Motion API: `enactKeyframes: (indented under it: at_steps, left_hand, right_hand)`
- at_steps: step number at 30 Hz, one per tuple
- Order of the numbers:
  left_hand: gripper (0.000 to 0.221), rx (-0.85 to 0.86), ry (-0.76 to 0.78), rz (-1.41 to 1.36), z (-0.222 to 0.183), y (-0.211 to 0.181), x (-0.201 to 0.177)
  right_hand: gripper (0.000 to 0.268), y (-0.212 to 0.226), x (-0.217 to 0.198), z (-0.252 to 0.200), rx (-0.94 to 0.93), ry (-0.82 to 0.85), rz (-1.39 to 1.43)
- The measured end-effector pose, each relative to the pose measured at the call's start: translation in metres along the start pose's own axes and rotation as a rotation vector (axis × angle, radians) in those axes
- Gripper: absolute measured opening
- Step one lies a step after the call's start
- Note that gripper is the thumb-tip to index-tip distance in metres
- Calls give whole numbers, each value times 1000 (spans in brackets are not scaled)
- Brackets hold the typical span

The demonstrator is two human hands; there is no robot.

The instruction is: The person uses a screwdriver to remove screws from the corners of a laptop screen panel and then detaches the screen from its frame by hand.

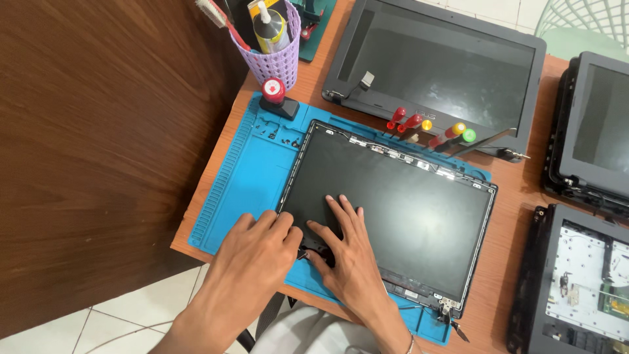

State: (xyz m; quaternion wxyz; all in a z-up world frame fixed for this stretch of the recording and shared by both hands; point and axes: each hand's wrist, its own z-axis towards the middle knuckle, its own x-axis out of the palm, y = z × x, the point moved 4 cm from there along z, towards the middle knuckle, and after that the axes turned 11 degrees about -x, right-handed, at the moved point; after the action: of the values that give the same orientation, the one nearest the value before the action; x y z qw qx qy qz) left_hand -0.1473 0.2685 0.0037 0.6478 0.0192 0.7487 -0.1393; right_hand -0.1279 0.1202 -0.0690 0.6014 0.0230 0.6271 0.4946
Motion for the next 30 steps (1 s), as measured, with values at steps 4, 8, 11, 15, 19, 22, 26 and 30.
enactKeyframes:
  at_steps: [4, 8, 11, 15, 19, 22, 26, 30]
  left_hand:
    - [8, -48, 40, -23, 2, 0, 4]
    - [9, -99, 105, -9, 4, 2, 13]
    - [9, -145, 153, -17, 2, 2, 16]
    - [26, -92, 38, -109, 1, -3, 5]
    - [23, -63, 56, -189, 5, -2, 1]
    - [15, -91, 84, -204, 9, 2, 5]
    - [13, -75, 55, -200, 7, 0, 7]
    - [11, -137, 122, -149, 7, 2, 12]
  right_hand:
    - [49, 0, 0, 0, -1, 3, 15]
    - [49, -1, 0, 0, 4, 5, 15]
    - [48, -1, 0, 0, 4, 1, 21]
    - [48, -1, 1, 0, 5, 2, 27]
    - [48, -2, 1, 0, 9, 0, 27]
    - [48, -1, 1, 0, 11, -6, 27]
    - [47, -1, 0, 1, 14, -3, 30]
    - [47, 0, 0, 0, 20, 8, 31]
